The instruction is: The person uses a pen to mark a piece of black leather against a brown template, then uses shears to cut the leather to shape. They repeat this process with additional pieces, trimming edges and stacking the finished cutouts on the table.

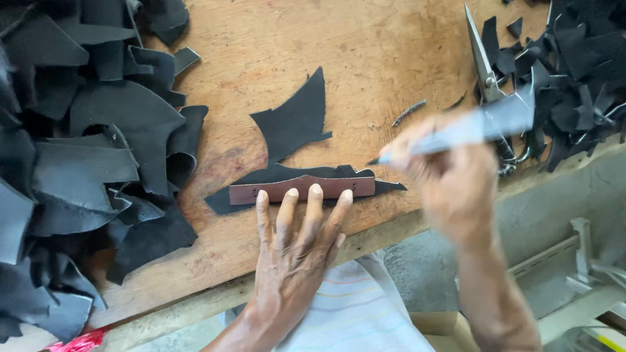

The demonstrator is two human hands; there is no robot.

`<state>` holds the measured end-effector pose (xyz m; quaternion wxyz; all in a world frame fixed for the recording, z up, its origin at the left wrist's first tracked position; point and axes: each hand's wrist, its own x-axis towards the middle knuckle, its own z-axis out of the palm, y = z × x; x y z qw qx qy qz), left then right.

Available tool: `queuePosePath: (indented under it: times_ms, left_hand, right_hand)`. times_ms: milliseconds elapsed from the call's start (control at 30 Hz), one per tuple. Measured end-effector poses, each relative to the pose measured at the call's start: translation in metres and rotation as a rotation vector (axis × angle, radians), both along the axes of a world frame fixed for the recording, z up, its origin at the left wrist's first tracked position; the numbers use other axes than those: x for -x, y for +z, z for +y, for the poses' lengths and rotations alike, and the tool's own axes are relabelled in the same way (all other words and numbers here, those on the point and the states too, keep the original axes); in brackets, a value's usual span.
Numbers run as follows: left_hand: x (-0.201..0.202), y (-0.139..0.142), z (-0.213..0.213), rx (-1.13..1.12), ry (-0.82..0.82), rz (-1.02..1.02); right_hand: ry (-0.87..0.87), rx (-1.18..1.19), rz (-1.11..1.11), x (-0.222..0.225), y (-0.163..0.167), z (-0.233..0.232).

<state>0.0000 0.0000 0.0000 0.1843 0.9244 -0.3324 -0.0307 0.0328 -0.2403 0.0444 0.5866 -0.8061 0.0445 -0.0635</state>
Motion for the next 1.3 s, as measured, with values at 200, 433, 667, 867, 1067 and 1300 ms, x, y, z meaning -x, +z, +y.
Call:
queuePosePath:
  times_ms: [200,433,667,867,1067,1300]
  left_hand:
    - [0.000,-0.003,-0.005,0.001,0.002,-0.011]
    - [0.000,-0.009,-0.004,-0.002,0.001,-0.037]
    - [-0.002,-0.004,-0.002,-0.003,-0.025,-0.038]
    - [-0.004,-0.002,-0.001,-0.010,-0.015,-0.026]
    - [-0.007,-0.002,-0.003,0.013,-0.028,-0.017]
    - [-0.010,-0.009,-0.011,0.009,-0.036,-0.025]
  right_hand:
    - [-0.068,0.055,0.012,0.038,-0.016,0.028]
    - [-0.019,0.229,-0.084,0.038,-0.028,0.039]
    - [-0.002,0.290,0.030,0.039,-0.023,0.037]
    - [0.061,0.343,0.029,0.038,-0.020,0.032]
    - [-0.011,0.218,0.044,0.037,-0.023,0.034]
    - [0.017,0.190,0.018,0.038,-0.033,0.024]
